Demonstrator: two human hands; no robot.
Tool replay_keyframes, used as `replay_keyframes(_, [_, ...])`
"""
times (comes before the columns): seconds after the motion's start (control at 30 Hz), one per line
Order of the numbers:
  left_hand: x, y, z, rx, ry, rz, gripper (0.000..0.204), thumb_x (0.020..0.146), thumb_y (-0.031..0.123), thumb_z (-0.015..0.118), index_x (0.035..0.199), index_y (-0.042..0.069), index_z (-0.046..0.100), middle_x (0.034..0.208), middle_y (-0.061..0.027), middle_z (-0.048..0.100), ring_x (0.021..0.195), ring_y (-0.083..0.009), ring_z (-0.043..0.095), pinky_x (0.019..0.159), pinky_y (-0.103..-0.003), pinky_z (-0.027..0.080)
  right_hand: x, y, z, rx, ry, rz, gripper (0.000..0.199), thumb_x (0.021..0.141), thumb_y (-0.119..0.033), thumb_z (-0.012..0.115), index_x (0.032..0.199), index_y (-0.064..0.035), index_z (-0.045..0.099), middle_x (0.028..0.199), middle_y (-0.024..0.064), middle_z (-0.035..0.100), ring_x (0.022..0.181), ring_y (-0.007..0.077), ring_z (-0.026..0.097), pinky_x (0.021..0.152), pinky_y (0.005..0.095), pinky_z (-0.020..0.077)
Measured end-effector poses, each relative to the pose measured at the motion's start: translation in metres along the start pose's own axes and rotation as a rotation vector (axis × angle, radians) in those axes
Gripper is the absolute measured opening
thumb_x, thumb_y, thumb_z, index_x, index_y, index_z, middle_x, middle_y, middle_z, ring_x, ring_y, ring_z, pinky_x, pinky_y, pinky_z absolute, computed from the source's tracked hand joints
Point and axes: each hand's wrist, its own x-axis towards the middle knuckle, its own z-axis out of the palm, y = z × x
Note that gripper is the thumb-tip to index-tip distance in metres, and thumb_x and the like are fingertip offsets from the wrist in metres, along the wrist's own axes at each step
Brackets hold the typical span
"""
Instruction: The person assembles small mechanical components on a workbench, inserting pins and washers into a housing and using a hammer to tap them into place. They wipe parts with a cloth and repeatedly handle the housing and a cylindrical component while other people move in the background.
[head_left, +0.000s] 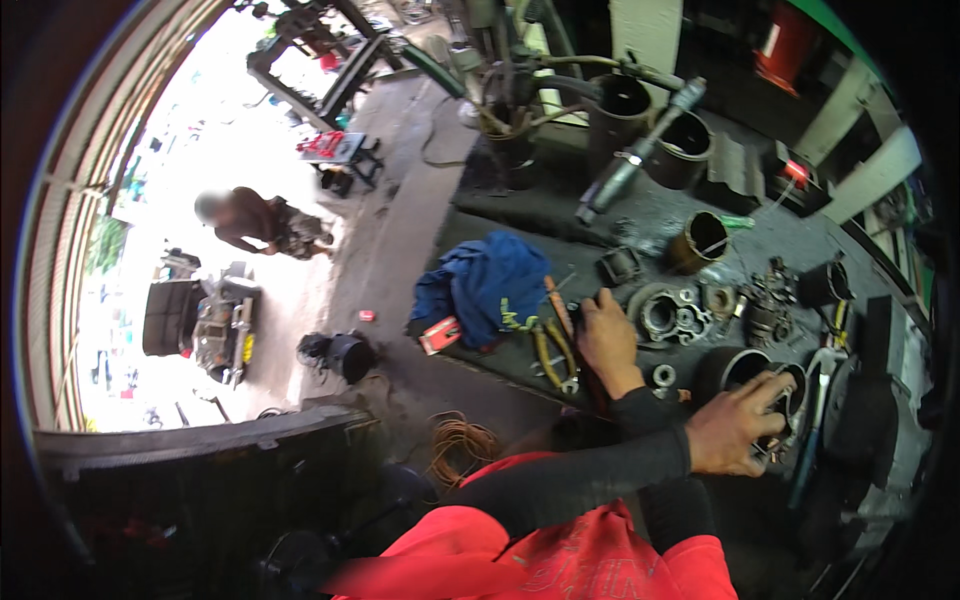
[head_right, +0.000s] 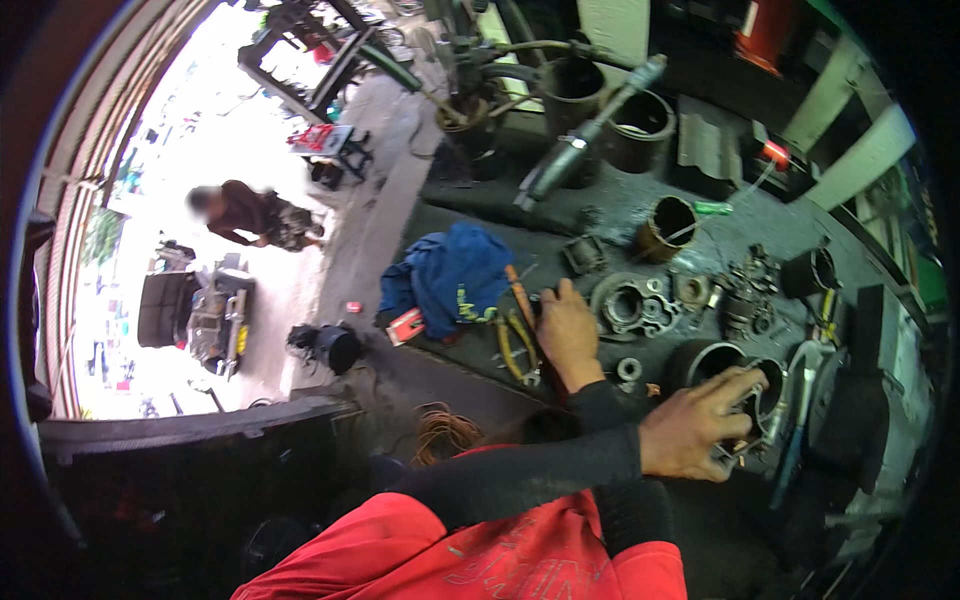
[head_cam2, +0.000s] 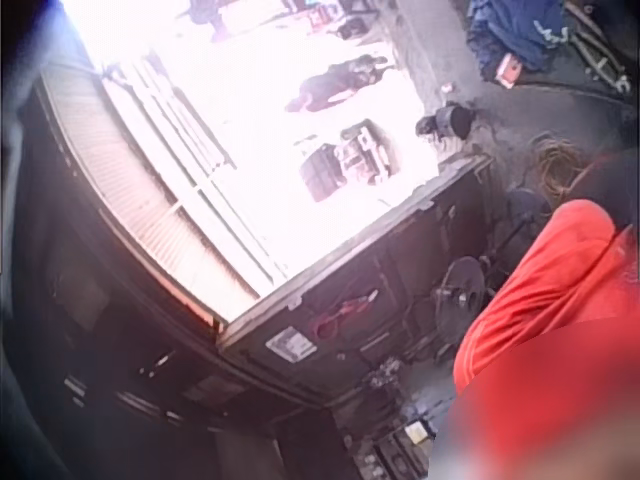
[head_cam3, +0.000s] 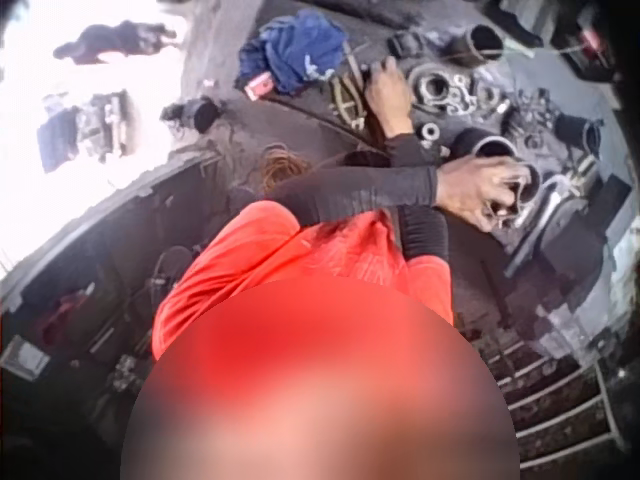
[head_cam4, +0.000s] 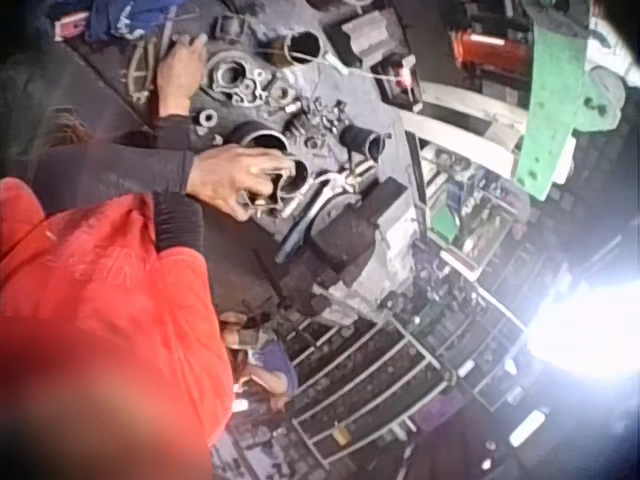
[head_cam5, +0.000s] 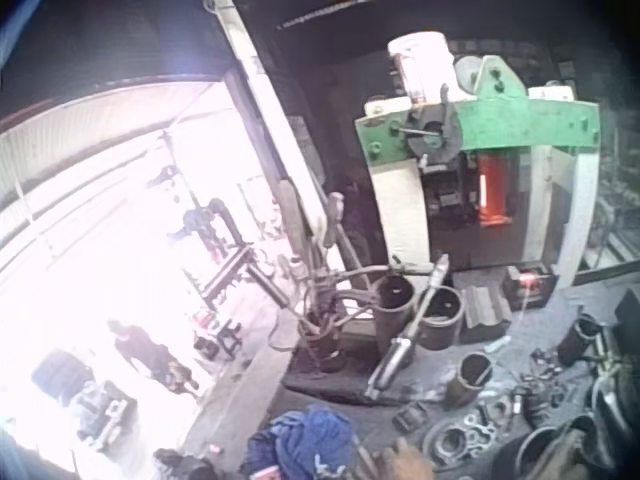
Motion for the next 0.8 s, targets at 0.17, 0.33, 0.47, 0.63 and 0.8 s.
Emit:
replay_keyframes(0.17, [0.004, 0.006, -0.006, -0.029, -0.002, -0.004, 0.041, 0.065, 0.019, 0.090, 0.091, 0.007, 0.061, 0.160, -0.0234, 0.041, 0.148, -0.0495, 0.043, 0.107, -0.051, 0.054, 0.000, 0.000, -0.005, -0.014, 0.025, -0.094, 0.010, 0.088, -0.010, 0.066, 0.095, -0.0076, 0.072, 0.100, 0.0131, 0.060, 0.096, 0.0336, 0.065, 0.080, 0.0476, 0.0539])
replay_keyframes(0.33, [0.006, 0.009, -0.010, 0.002, -0.009, -0.002, 0.038, 0.068, 0.019, 0.088, 0.092, 0.008, 0.061, 0.161, -0.0238, 0.040, 0.148, -0.0500, 0.043, 0.108, -0.052, 0.053, 0.014, -0.006, -0.001, -0.051, -0.008, -0.143, 0.012, 0.091, -0.013, 0.063, 0.095, -0.0096, 0.074, 0.099, 0.0111, 0.060, 0.098, 0.0308, 0.063, 0.081, 0.0443, 0.0514])
replay_keyframes(0.47, [0.005, 0.009, -0.010, 0.109, -0.023, -0.010, 0.040, 0.068, 0.022, 0.089, 0.094, 0.008, 0.062, 0.161, -0.0233, 0.041, 0.145, -0.0496, 0.048, 0.106, -0.053, 0.054, 0.015, -0.006, 0.007, -0.021, 0.028, -0.136, 0.013, 0.092, -0.015, 0.063, 0.095, -0.0078, 0.073, 0.100, 0.0109, 0.060, 0.100, 0.0308, 0.063, 0.082, 0.0444, 0.0505])
replay_keyframes(0.63, [0.008, 0.008, -0.016, 0.065, -0.072, 0.031, 0.046, 0.067, 0.022, 0.089, 0.101, 0.007, 0.062, 0.159, -0.0228, 0.039, 0.142, -0.0494, 0.047, 0.103, -0.053, 0.054, 0.002, -0.001, 0.008, 0.111, 0.072, -0.059, 0.014, 0.083, -0.005, 0.066, 0.096, -0.0035, 0.067, 0.102, 0.0160, 0.058, 0.098, 0.0378, 0.062, 0.085, 0.0499, 0.0510])
replay_keyframes(0.8, [0.010, 0.012, -0.023, 0.083, -0.093, 0.029, 0.048, 0.066, 0.020, 0.091, 0.101, 0.006, 0.062, 0.161, -0.0228, 0.038, 0.142, -0.0501, 0.047, 0.104, -0.054, 0.052, 0.008, -0.004, 0.006, 0.133, 0.062, 0.000, 0.018, 0.087, -0.007, 0.066, 0.101, -0.0084, 0.077, 0.104, 0.0135, 0.061, 0.102, 0.0351, 0.064, 0.088, 0.0482, 0.0519])
